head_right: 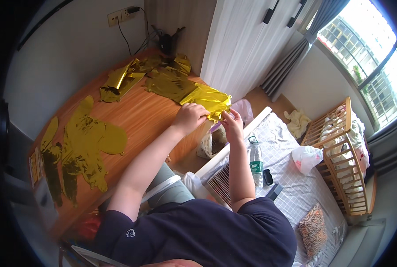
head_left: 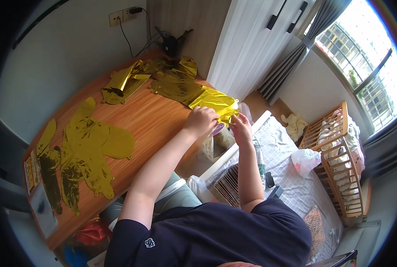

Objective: Organizing and preparing gold foil balloons and white ribbons on a table.

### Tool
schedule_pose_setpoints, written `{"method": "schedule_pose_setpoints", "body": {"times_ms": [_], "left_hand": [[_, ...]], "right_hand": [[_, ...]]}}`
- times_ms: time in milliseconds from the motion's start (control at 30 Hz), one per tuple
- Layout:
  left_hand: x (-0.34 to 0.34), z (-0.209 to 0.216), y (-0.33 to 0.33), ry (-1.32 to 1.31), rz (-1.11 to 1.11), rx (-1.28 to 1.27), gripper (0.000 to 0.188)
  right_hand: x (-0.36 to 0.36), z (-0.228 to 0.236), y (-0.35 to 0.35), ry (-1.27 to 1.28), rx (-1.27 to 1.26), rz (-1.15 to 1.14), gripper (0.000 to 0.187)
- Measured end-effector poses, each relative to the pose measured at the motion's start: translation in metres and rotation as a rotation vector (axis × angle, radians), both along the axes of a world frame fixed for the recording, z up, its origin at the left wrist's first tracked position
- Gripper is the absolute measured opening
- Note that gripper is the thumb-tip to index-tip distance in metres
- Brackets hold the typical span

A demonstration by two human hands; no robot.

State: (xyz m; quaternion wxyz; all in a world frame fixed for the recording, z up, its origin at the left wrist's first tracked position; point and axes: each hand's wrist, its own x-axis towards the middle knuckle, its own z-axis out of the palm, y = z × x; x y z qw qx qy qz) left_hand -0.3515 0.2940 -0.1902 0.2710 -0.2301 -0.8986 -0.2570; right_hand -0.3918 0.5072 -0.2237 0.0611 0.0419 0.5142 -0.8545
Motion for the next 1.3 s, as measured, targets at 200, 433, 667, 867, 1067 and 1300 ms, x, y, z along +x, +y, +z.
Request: {"method": "schedule_pose_setpoints", "body": {"times_ms": [200, 433, 667, 867, 1067, 1300], "left_hand": [[-0.015, 0.001, -0.003, -0.313, -0.032, 0.347, 0.013], [-0.021, -0.002, -0.009, -0.549, -0.067, 0.704, 0.014], [-0.022, -0.003, -0.013, -0.539, -0.081, 0.721, 0.016], [-0.021, -0.003, -0.016, -0.471, -0.132, 0.773, 0.019], [-0.014, 0.0, -0.011, -0.325, -0.132, 0.624, 0.024], [-0.012, -0.003, -0.016, -0.191, -0.22, 0.471, 0.022]], "right_hand": [[-0.012, -0.008, -0.001, 0.055, -0.058, -0.004, 0.045], [0.014, 0.009, -0.006, 0.447, 0.308, -0.145, 0.034], [0.023, 0.041, -0.013, 1.024, 1.24, -0.372, 0.018], [0.016, 0.047, -0.013, 0.997, 1.227, -0.383, 0.014], [0.019, 0.05, -0.018, 1.029, 1.279, -0.372, 0.014], [0.021, 0.047, -0.022, 1.068, 1.33, -0.321, 0.016]]}}
